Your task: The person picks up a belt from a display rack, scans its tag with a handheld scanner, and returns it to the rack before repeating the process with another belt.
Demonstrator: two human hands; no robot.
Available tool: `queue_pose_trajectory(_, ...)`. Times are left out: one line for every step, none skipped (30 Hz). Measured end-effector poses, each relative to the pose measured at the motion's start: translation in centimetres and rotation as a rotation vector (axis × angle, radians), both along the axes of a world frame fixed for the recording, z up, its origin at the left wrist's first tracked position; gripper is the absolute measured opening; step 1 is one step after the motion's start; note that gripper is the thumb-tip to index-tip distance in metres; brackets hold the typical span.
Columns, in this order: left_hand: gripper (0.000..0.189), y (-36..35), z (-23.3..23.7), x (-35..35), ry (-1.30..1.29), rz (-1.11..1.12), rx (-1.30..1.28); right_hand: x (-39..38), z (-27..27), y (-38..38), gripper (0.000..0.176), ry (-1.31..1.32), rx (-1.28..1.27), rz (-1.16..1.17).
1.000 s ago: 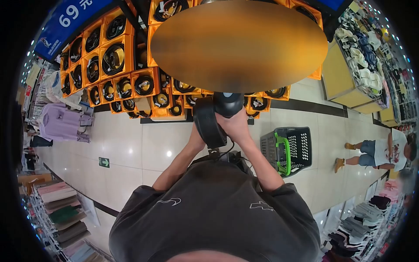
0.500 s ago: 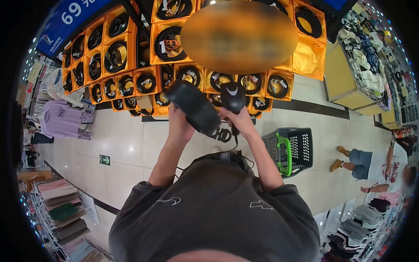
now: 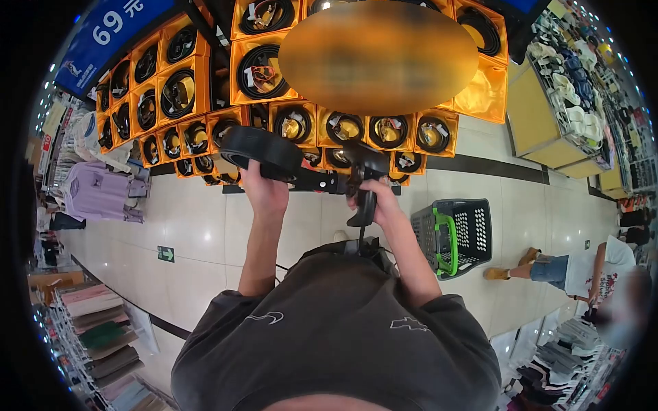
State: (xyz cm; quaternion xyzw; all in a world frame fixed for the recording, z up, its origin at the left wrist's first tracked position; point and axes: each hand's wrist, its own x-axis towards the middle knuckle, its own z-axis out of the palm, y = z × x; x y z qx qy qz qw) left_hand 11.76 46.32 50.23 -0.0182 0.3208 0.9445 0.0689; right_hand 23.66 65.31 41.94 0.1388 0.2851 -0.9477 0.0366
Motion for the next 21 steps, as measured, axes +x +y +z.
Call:
queue_pose_trajectory(0.025,0.1,-0.6,0.1,-0.002,0.022,-0.065,0.2,0.6,0.3,0.034,-0.040,0.033,-0.022)
queue_pose_trajectory(0.024,0.2,-1.3,0.2,-0.002,0.045,-0.129,0.4,1.2,0.4,0.035,-0.029,0.016,-0.056)
queue_pose_trajectory(0.022,0.3,-2.6,0.4,0.096,-0.009,-0.214,0.5,3.4,0.0,0.036,-0.015,0.001,-0.090)
queue_pose_trajectory(0.020,0.4,-4.1,0.8,0.194,-0.065,-0.301,0.5,4.9,-0.3,0.037,-0.003,-0.016,-0.125)
queue_pose_trajectory(0.019,0.4,-5.3,1.3,0.291,-0.121,-0.387,0.5,5.4,-0.5,0.050,0.000,0.096,-0.187)
queue_pose_trajectory(0.018,0.5,-5.2,2.1,0.310,-0.101,-0.414,0.7,6.3,-0.5,0.047,0.005,0.127,-0.192)
queue_pose_trajectory(0.017,0.9,-5.0,2.9,0.330,-0.082,-0.439,0.9,7.5,-0.4,0.044,0.011,0.159,-0.196)
queue_pose_trajectory(0.017,1.2,-4.8,3.4,0.349,-0.064,-0.465,1.0,8.1,-0.2,0.041,0.016,0.191,-0.203)
queue_pose_trajectory(0.016,1.3,-4.5,3.6,0.400,-0.042,-0.487,1.1,8.1,0.0,0.041,0.090,0.216,-0.170)
queue_pose_trajectory(0.015,1.3,-4.5,3.7,0.421,-0.047,-0.548,1.3,8.3,0.0,0.042,0.088,0.282,-0.166)
queue_pose_trajectory(0.014,1.2,-4.6,3.9,0.442,-0.051,-0.610,1.6,8.6,-0.1,0.042,0.087,0.349,-0.161)
queue_pose_trajectory(0.014,1.1,-4.7,4.0,0.463,-0.055,-0.672,1.8,8.9,-0.2,0.042,0.085,0.414,-0.155)
queue_pose_trajectory(0.012,1.1,-4.6,4.1,0.456,-0.049,-0.660,1.8,9.4,0.1,0.034,0.127,0.492,-0.071)
queue_pose_trajectory(0.011,1.3,-4.5,4.1,0.450,-0.044,-0.649,2.0,9.5,0.3,0.029,0.127,0.549,-0.033)
queue_pose_trajectory(0.009,1.5,-4.3,4.1,0.446,-0.039,-0.636,2.2,9.6,0.6,0.023,0.127,0.606,0.003)
queue_pose_trajectory(0.009,1.5,-4.4,3.9,0.346,-0.086,-0.549,2.2,9.7,0.7,0.017,0.131,0.666,0.037)
queue_pose_trajectory(0.008,1.6,-4.6,3.8,0.246,-0.133,-0.461,2.3,10.0,0.6,0.021,0.114,0.757,0.046)
queue_pose_trajectory(0.007,1.5,-4.7,3.8,0.142,-0.178,-0.372,2.3,11.1,0.2,0.023,0.095,0.881,0.036)
queue_pose_trajectory(0.007,1.3,-4.5,3.8,0.043,-0.236,-0.327,2.1,12.6,-0.4,0.025,0.075,1.004,0.027)
queue_pose_trajectory(0.006,1.0,-4.2,3.7,-0.055,-0.294,-0.281,2.1,13.4,-0.7,0.027,0.056,1.127,0.018)
queue_pose_trajectory(0.006,0.8,-4.0,3.8,-0.155,-0.352,-0.236,1.9,12.8,-0.4,0.034,0.156,1.227,0.008)
